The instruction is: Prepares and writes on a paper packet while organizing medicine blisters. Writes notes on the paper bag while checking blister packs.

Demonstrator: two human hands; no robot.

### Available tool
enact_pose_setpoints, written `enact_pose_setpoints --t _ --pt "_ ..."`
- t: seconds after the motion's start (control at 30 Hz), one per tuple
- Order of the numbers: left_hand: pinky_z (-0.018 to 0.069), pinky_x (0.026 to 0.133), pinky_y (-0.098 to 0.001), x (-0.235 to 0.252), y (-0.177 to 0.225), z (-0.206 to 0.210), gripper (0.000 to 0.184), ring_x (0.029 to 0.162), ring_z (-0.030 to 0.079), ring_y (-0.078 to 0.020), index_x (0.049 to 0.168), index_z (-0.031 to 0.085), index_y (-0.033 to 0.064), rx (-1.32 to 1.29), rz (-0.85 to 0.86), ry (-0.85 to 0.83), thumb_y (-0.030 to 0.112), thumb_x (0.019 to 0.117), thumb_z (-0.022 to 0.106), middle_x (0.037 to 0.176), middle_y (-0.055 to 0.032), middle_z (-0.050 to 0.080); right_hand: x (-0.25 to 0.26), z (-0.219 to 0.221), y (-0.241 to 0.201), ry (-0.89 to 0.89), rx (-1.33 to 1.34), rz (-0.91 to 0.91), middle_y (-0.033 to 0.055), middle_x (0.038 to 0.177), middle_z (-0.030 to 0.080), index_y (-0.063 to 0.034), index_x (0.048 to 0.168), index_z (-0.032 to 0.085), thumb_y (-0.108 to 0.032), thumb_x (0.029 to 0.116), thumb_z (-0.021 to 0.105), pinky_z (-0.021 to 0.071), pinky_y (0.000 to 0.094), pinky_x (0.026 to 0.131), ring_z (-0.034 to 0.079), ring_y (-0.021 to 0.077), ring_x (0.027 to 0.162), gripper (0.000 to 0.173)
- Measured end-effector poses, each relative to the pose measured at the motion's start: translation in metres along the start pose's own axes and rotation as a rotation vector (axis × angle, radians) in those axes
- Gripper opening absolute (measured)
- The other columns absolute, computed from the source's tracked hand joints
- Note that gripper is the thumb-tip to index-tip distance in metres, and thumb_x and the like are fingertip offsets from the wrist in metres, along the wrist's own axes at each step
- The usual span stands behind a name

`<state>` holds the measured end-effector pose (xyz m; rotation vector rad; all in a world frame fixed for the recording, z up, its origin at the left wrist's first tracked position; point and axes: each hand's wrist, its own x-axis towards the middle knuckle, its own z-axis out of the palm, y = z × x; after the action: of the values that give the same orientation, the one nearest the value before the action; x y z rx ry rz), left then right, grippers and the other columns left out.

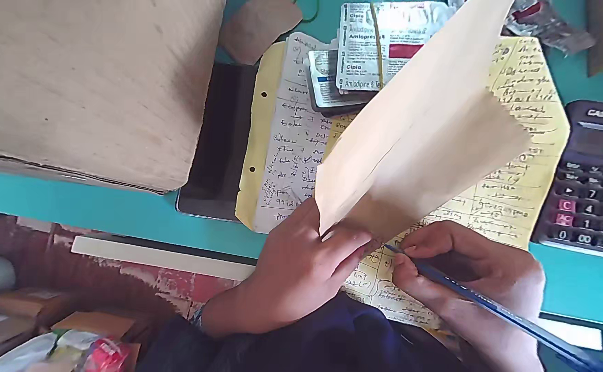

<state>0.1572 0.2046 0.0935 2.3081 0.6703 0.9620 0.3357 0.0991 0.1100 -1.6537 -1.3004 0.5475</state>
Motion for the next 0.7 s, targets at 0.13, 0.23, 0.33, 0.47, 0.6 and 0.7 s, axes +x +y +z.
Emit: enact_pose_setpoints --t 0.13,0.23,0.33,0.47,0.6,0.7 --pt "0.0525 0.081 -0.0229 0.0 -0.001 0.0 0.013 0.095 0.068 -0.0134 0.092 0.082 0.014 0.0 0.009 -0.003 0.017 0.0902 0.069 0.093 -0.0078 0.075 0.002 0.003 0.0 0.053 0.001 0.005 -0.0117 0.078 0.069 -0.0132 0.083 0.067 -0.019 0.0805 0.073 0.0511 0.0069 0.059 0.062 -0.0099 0.069 0.008" --pt "0.0524 0.083 -0.0229 0.0 0.0 -0.001 0.013 0.096 0.068 -0.013 0.092 0.082 0.0132 -0.009 0.005 -0.005 0.016 0.0904 0.069 0.092 -0.0077 0.075 0.001 0.001 -0.001 0.036 -0.04 0.024 -0.0115 0.076 0.066 -0.013 0.08 0.066 -0.019 0.079 0.072 0.0488 0.006 0.057 0.059 -0.0109 0.066 0.009" --pt "0.0523 0.084 -0.0229 0.001 0.0 -0.001 0.013 0.097 0.068 -0.0129 0.091 0.081 0.0135 -0.004 0.008 -0.004 0.016 0.0901 0.069 0.093 -0.0075 0.075 0.003 0.001 -0.002 0.041 -0.049 0.042 -0.0133 0.074 0.065 -0.0149 0.079 0.065 -0.019 0.0774 0.072 0.0478 0.0058 0.056 0.058 -0.0117 0.066 0.008" --pt "0.0526 0.086 -0.0232 -0.001 -0.001 -0.001 0.013 0.099 0.068 -0.0125 0.091 0.082 0.014 -0.007 0.003 0.002 0.017 0.091 0.069 0.095 -0.0074 0.075 0.004 -0.011 -0.005 0.046 0.116 -0.034 -0.0189 0.083 0.068 -0.0248 0.087 0.067 -0.021 0.0819 0.074 0.053 0.0074 0.062 0.064 -0.0098 0.074 0.01" --pt "0.0521 0.085 -0.0237 -0.002 -0.001 0.0 0.014 0.097 0.069 -0.0092 0.094 0.081 0.0143 -0.017 0.001 -0.008 0.02 0.0942 0.068 0.095 -0.0025 0.077 0.006 -0.056 -0.009 0.151 0.242 -0.138 -0.0185 0.087 0.069 -0.0313 0.095 0.067 -0.026 0.0847 0.078 0.0544 0.0106 0.06 0.066 -0.0044 0.072 0.016" --pt "0.0516 0.084 -0.0226 -0.003 -0.002 0.0 0.014 0.096 0.069 -0.0077 0.094 0.081 0.0144 -0.01 0.009 0.0 0.02 0.0945 0.068 0.095 -0.0025 0.077 0.009 -0.075 -0.009 0.216 0.176 -0.149 -0.0174 0.086 0.069 -0.0304 0.095 0.066 -0.026 0.0832 0.078 0.0513 0.0102 0.054 0.064 -0.0042 0.068 0.017"
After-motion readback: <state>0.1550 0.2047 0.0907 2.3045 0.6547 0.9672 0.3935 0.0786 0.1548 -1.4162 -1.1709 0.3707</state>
